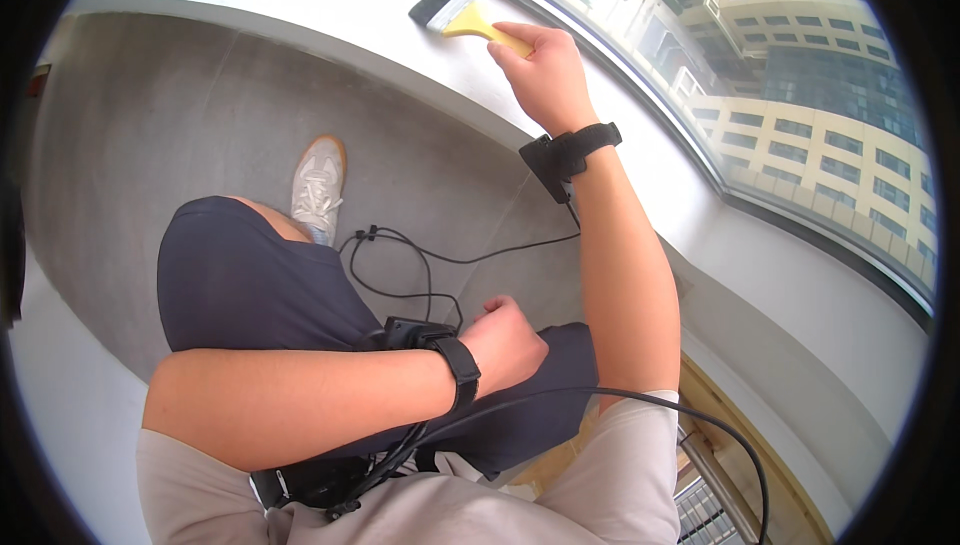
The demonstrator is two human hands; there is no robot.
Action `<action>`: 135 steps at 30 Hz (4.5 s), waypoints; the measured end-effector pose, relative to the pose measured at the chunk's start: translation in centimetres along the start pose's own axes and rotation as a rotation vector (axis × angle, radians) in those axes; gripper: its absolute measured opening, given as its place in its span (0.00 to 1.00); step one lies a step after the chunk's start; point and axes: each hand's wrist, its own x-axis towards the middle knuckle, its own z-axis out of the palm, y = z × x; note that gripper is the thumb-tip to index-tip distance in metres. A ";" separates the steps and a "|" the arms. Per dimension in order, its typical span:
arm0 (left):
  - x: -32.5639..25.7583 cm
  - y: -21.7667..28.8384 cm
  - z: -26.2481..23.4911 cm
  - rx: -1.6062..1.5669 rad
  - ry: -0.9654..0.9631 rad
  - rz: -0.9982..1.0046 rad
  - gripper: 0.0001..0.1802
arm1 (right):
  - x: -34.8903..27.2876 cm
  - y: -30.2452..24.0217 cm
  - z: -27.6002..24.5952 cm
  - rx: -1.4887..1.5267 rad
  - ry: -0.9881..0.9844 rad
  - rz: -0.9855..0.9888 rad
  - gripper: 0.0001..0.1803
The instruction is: Apply paint or sealant to the edge of a wall near a window using a brush.
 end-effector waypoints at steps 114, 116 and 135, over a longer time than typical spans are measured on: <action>-2.3 -1.1 3.7 -0.083 0.075 -0.016 0.09 | -25.8 11.1 -4.3 0.216 0.861 0.511 0.16; -2.3 -1.0 3.5 -0.073 0.090 -0.013 0.09 | -28.2 13.3 -7.4 0.245 1.003 0.712 0.15; -2.0 0.6 5.3 -0.068 0.021 0.007 0.14 | -24.2 4.8 -0.9 0.207 0.720 0.389 0.15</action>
